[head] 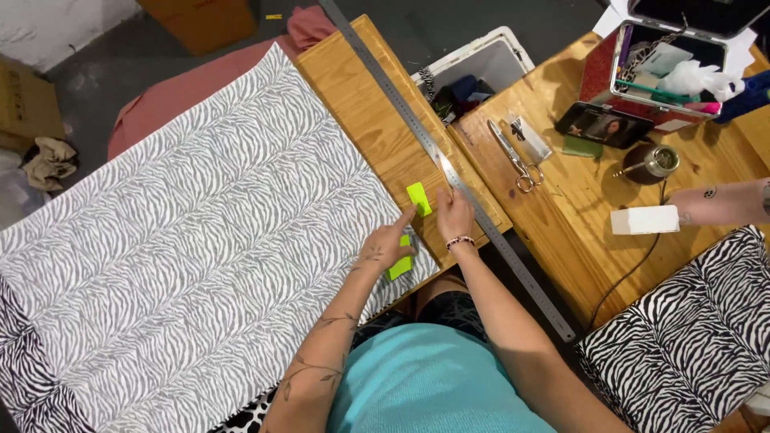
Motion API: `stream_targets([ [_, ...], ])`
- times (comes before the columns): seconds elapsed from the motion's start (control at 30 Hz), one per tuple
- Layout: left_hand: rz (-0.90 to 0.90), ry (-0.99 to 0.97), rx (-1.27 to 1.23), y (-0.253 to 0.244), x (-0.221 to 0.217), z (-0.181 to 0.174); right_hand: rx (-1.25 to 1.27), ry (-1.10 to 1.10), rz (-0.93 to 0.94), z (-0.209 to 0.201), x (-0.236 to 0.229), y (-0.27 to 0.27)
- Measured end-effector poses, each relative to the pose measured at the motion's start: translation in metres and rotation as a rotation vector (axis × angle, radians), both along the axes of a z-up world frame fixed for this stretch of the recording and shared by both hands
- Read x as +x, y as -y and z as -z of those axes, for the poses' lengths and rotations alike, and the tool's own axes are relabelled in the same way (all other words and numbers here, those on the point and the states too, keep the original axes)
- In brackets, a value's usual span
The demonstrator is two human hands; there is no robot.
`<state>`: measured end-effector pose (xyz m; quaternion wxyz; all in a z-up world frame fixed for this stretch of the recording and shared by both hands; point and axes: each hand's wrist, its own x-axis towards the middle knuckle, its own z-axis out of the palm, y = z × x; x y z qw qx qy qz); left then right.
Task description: The person folds a large piece of zebra-print fabric on a wooden table. They use a metal ruler to measure and align the fabric, then fold it into a smaller, neat stack. The person also handles a yellow sticky note and a pen, appearing to write or check measurements.
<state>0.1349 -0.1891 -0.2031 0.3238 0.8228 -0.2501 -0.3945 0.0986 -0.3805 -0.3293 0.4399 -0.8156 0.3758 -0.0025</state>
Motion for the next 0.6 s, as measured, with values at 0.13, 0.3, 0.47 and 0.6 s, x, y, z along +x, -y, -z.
stream_targets([
  [0.13, 0.057, 0.068, 0.126, 0.020, 0.009, 0.007, 0.065, 0.310, 0.100, -0.009, -0.003, -0.001],
  [0.3, 0.020, 0.049, 0.217, 0.035, 0.016, 0.030, 0.236, 0.474, 0.057, 0.012, 0.017, -0.011],
  [0.47, 0.020, -0.036, 0.317, 0.044, 0.018, 0.039, 0.156, 0.372, -0.097, 0.019, 0.025, -0.007],
  [0.6, 0.146, 0.217, 0.366, 0.043, 0.007, 0.067, 0.231, 0.441, -0.089, 0.018, 0.022, -0.017],
])
